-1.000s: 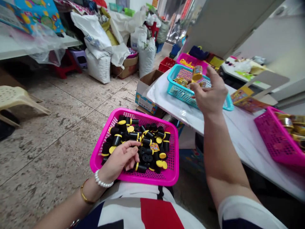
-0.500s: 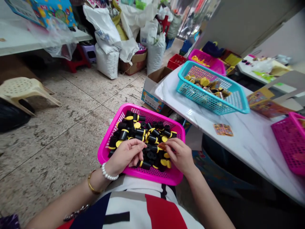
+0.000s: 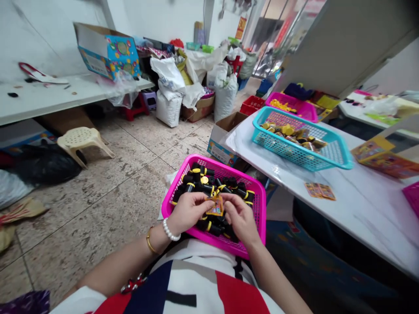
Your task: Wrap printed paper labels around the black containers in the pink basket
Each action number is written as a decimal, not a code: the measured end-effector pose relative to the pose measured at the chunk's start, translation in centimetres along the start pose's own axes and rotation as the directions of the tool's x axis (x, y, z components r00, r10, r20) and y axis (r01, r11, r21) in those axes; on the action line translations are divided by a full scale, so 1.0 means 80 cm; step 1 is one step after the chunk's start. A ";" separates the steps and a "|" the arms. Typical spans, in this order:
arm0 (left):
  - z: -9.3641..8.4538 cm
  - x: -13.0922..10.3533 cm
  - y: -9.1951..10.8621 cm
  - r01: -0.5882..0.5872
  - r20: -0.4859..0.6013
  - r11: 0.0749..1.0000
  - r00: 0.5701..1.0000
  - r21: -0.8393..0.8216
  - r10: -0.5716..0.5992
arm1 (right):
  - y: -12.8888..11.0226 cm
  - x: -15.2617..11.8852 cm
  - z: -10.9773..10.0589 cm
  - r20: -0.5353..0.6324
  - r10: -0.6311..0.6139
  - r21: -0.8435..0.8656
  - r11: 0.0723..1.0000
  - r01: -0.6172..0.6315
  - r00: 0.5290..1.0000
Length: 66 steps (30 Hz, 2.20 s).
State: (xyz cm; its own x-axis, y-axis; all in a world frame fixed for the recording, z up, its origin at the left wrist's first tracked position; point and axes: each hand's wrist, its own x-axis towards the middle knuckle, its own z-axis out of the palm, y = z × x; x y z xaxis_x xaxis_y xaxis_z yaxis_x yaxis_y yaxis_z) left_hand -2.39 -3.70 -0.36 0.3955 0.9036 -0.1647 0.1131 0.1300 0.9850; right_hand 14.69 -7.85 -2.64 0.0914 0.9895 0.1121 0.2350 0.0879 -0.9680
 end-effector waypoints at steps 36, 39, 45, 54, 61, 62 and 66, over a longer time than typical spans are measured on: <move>0.020 0.035 0.012 -0.235 -0.195 0.960 0.945 0.154 0.263 | 0.008 0.029 0.005 -0.235 -0.140 -0.116 0.987 0.115 0.962; 0.018 0.019 0.020 -0.258 -0.251 0.962 0.929 0.086 0.271 | 0.007 0.033 0.009 -0.296 -0.141 -0.087 0.989 0.120 0.945; 0.021 -0.009 0.023 -0.231 -0.224 0.961 0.939 0.155 0.262 | -0.001 0.021 0.018 -0.297 -0.190 -0.121 0.980 0.160 0.936; 0.011 -0.002 0.004 -0.133 -0.218 0.990 0.966 0.042 0.140 | -0.003 0.010 0.025 -0.181 -0.463 -0.422 0.834 0.356 0.868; -0.008 0.005 -0.012 -0.007 -0.205 0.984 0.978 -0.179 -0.030 | 0.002 0.011 0.039 -0.092 -0.435 -0.377 0.848 0.373 0.896; -0.011 0.006 -0.014 -0.006 -0.202 0.980 0.979 -0.200 -0.035 | 0.002 0.013 0.040 -0.098 -0.407 -0.359 0.865 0.349 0.908; -0.026 0.008 -0.014 -0.034 -0.251 0.985 0.968 -0.167 -0.009 | -0.001 0.022 0.045 -0.104 -0.333 -0.316 0.904 0.286 0.937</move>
State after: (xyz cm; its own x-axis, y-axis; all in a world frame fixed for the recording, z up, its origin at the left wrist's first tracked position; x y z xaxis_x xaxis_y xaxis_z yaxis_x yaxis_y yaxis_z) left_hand -4.16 -2.40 -1.43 0.1530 0.9759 -0.1556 -0.0544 0.1656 0.9847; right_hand 11.37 -5.69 -3.17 0.1083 0.8859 0.4511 0.5447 0.3267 -0.7723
